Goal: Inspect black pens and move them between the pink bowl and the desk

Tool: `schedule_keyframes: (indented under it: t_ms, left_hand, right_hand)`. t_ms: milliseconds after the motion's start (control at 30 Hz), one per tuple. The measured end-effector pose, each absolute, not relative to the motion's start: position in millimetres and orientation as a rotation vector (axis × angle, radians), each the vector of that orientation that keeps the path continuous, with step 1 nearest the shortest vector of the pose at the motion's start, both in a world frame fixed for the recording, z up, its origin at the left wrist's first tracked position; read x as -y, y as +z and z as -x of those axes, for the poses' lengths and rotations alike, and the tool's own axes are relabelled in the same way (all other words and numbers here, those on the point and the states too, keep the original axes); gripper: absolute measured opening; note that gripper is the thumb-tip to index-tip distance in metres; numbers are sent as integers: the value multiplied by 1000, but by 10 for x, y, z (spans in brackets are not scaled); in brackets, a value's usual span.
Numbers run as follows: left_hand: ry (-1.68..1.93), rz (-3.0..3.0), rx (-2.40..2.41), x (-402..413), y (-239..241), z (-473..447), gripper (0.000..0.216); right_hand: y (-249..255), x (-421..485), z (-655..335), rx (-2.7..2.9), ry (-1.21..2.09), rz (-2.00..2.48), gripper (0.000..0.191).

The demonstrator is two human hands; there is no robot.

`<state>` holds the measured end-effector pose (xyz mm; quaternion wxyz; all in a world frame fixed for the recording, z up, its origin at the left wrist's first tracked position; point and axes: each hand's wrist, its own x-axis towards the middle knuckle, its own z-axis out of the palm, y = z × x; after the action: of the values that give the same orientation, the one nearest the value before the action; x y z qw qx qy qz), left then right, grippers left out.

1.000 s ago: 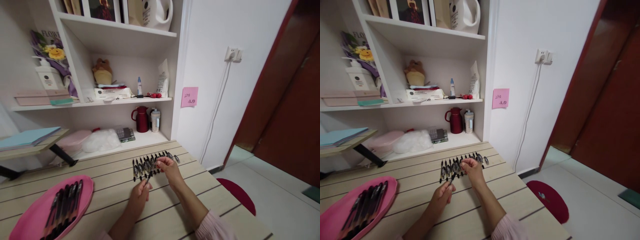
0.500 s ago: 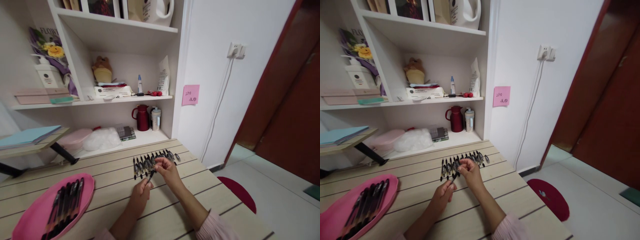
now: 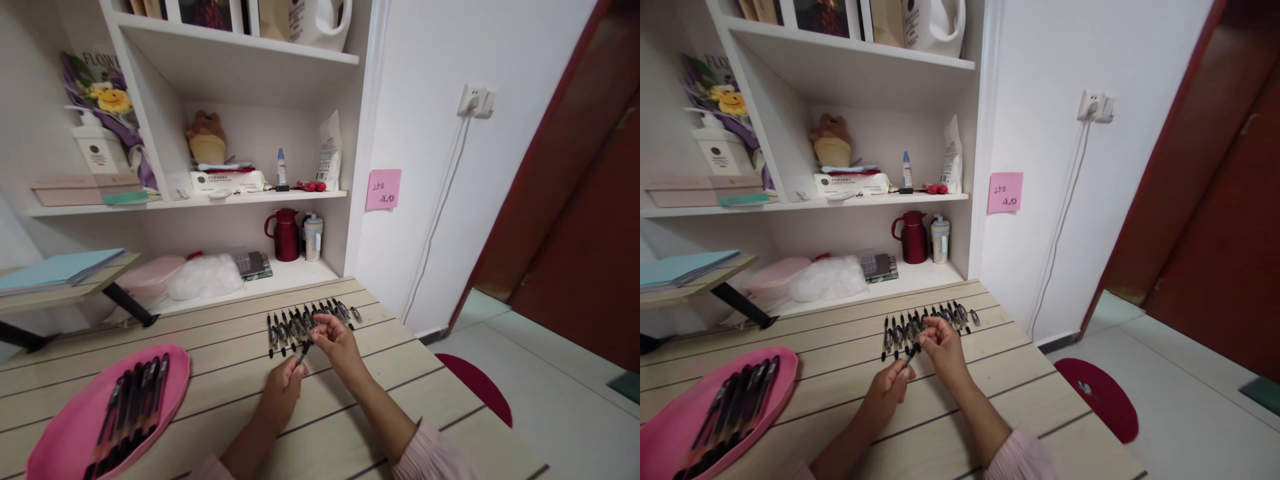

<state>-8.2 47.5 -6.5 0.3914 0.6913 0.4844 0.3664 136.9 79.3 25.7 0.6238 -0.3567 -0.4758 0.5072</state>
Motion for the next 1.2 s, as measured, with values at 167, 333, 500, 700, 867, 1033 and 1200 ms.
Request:
schedule_keyframes:
  t_ms: [167,333,500,700,867,1033,1200]
  left_hand:
    - [949,-1778,-1250,-469,-96,75,31]
    - [980,-1785,-1251,-468,-128,75,30]
    - [976,-1772,-1226,-449,-101,69,29]
    - [1038,-1738,-1219,-427,-77,34,29]
    - [1041,-1704,-1234,-423,-77,32,31]
    - [1022,-1729,-1255,-413,-67,30,29]
    - [1022,-1771,-1251,-415,-70,36,28]
  right_hand:
    - [264,-798,-1370,1080,1187,836,37]
    - [265,-792,-1370,1091,1205,874,36]
    - [308,-780,-1407,1089,1288,855,38]
    - [338,-726,-1469,1084,1452,865,36]
    - [252,-726,-1452,1091,1446,903,29]
    - [206,-732,-1415,1063,1400,936,30]
    - [212,-718,-1418,1039,1396,958,31]
